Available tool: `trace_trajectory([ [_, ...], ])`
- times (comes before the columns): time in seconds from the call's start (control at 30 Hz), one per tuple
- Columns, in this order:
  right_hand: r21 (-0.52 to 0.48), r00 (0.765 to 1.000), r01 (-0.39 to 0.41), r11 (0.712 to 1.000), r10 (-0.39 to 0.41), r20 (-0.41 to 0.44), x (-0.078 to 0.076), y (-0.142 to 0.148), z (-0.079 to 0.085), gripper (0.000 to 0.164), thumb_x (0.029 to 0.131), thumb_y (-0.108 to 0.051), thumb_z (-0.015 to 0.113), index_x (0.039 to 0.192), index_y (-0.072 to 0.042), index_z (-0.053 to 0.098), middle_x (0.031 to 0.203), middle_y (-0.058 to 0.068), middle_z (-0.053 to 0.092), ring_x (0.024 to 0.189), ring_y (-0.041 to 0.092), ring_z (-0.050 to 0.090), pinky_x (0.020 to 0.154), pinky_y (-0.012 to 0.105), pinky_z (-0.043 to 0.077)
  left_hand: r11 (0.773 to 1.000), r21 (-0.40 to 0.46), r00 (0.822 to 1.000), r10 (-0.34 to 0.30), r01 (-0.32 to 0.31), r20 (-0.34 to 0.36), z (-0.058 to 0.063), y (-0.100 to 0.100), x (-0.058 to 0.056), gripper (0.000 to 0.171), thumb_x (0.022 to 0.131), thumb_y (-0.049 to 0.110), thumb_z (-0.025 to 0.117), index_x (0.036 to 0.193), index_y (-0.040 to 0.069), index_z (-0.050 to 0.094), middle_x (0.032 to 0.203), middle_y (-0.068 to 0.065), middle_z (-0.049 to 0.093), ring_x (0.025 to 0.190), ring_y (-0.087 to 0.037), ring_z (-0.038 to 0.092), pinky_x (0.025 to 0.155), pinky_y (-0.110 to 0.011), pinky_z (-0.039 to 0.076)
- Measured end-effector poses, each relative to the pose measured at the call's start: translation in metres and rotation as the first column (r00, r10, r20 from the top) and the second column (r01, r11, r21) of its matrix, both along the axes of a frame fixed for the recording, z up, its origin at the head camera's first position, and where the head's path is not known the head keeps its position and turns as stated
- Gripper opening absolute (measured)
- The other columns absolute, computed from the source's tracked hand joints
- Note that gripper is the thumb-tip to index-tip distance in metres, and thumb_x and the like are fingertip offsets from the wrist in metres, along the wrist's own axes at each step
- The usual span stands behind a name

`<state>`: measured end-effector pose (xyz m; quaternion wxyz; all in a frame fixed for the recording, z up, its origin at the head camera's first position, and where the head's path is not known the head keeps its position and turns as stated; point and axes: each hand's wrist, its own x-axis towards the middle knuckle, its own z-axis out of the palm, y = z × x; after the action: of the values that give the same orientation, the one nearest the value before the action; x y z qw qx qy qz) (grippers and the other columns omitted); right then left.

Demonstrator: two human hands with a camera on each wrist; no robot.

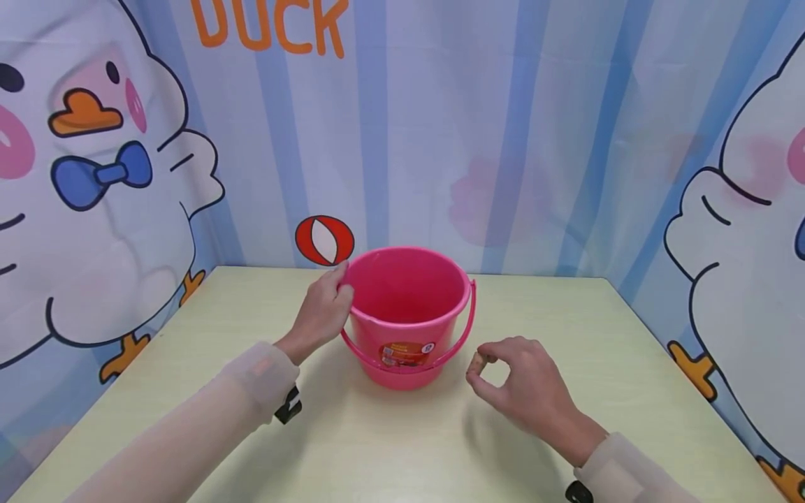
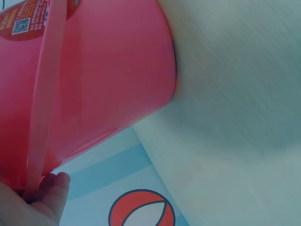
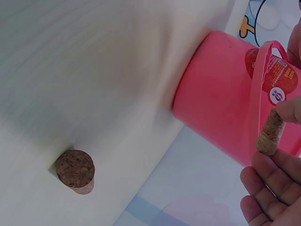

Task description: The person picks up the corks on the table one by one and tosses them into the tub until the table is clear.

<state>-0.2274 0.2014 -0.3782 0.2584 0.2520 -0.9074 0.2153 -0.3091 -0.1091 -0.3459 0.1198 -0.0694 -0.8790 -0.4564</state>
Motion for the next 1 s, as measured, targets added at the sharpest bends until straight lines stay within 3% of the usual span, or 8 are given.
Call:
trace_trajectory([
  [0.53, -0.102, 0.987, 0.028, 0.994, -0.044, -0.153, -0.003, -0.011, 0.014, 0.027, 0.073, -0.018, 0.092, 0.095, -0.012, 0.077, 0.088, -0.006, 0.075, 0.088, 0.02, 0.069, 0.08, 0.052, 0.056, 1.0, -0.007, 1.0, -0.011, 0.01, -0.014, 0.0, -0.001, 0.002, 0.065, 0.103, 0.025, 0.052, 0.163, 0.011, 0.028, 0.158, -0.007, 0.042, 0.136, -0.03, 0.048, 0.096, -0.044, 0.056],
  [1.0, -0.16, 0.976, 0.023, 0.987, -0.057, -0.211, -0.009, -0.018, 0.034, 0.033, 0.075, -0.019, 0.09, 0.104, -0.008, 0.079, 0.093, 0.0, 0.076, 0.09, 0.022, 0.068, 0.076, 0.047, 0.053, 1.0, -0.016, 1.0, -0.006, 0.006, -0.013, 0.001, -0.001, 0.002, 0.064, 0.104, 0.026, 0.05, 0.162, 0.011, 0.029, 0.157, -0.006, 0.043, 0.135, -0.029, 0.049, 0.097, -0.043, 0.056],
])
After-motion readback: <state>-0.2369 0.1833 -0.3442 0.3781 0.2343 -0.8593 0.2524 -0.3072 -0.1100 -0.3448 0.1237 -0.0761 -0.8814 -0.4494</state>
